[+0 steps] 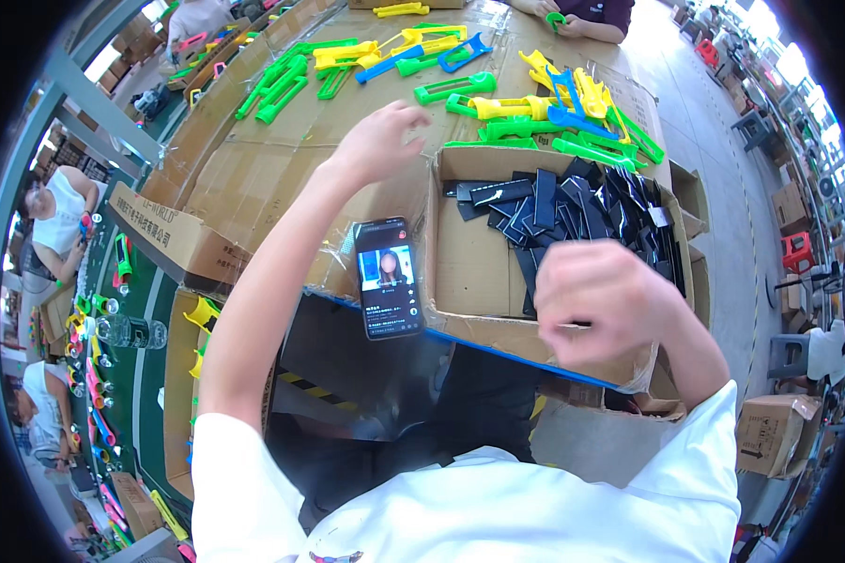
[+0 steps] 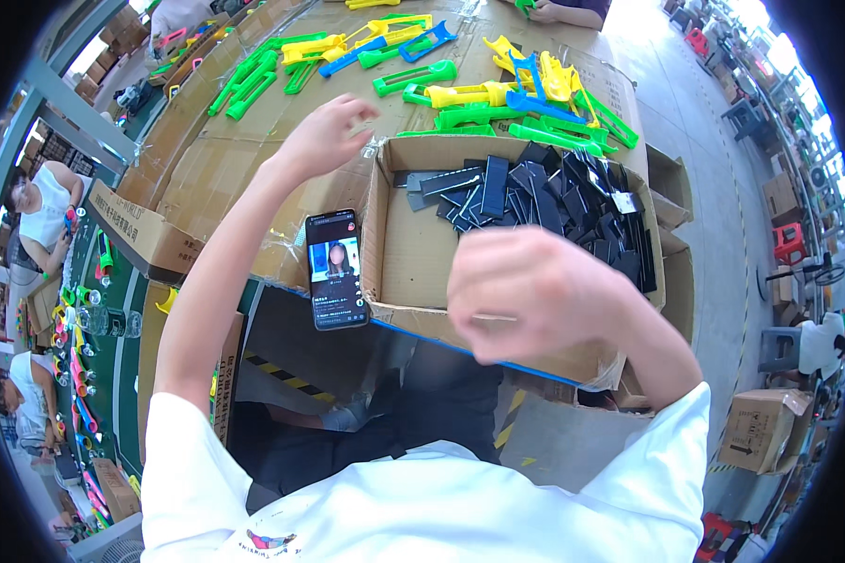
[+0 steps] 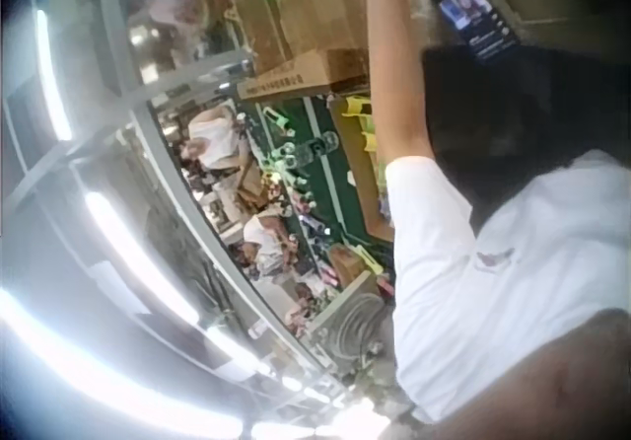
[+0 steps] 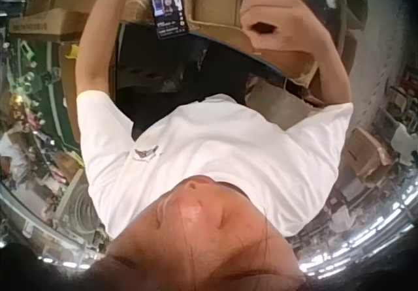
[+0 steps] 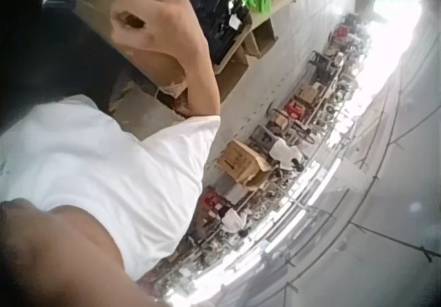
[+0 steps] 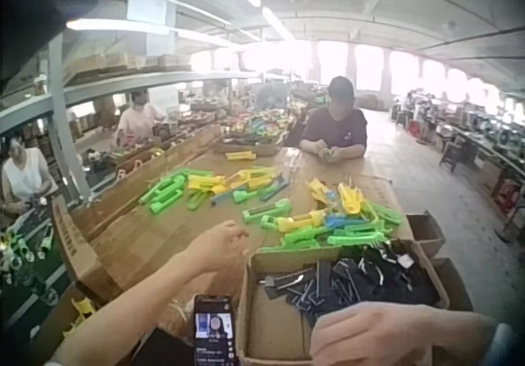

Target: The person assembles toy components by taking plastic frames and black panels from boxes, inserting each panel into a plastic frame by hand, and placing the assembled pieces into a cardboard box.

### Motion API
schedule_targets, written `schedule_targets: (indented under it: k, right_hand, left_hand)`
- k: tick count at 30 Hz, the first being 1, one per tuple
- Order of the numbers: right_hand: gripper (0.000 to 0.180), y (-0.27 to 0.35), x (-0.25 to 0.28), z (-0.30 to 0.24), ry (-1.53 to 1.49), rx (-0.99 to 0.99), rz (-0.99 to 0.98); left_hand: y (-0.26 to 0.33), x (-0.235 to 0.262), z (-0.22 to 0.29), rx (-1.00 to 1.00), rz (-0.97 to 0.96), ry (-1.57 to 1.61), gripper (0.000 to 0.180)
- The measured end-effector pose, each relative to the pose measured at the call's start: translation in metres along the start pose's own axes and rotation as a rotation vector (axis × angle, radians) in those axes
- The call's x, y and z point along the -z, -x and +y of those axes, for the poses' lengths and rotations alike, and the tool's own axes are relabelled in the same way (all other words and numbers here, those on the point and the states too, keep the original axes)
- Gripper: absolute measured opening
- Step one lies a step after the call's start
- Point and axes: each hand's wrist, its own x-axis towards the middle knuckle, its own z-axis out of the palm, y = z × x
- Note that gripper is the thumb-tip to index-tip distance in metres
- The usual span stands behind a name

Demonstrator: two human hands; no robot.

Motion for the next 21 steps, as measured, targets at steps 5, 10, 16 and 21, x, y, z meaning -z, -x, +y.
schedule_targets:
  k: [5, 10, 16, 21]
  right_hand:
    - [0.010, -0.008, 0.024, 0.060, 0.189, -0.289, -0.173]
    - [0.020, 0.002, 0.011, 0.121, 0.681, -0.303, -0.218]
    - [0.015, 0.004, -0.007, 0.142, 0.829, -0.369, -0.380]
    - [0.008, -0.002, -0.013, 0.137, 0.951, -0.269, -0.346]
  left_hand:
    - [-0.100, -0.051, 0.013, -0.206, 0.025, -0.130, 0.050]
    - [-0.142, -0.081, 0.034, -0.042, -0.229, -0.075, 0.045]
    - [-0.152, -0.084, 0.036, -0.025, -0.317, -0.099, 0.036]
    - [-0.154, -0.092, 0.052, -0.258, -0.033, -0.009, 0.035]
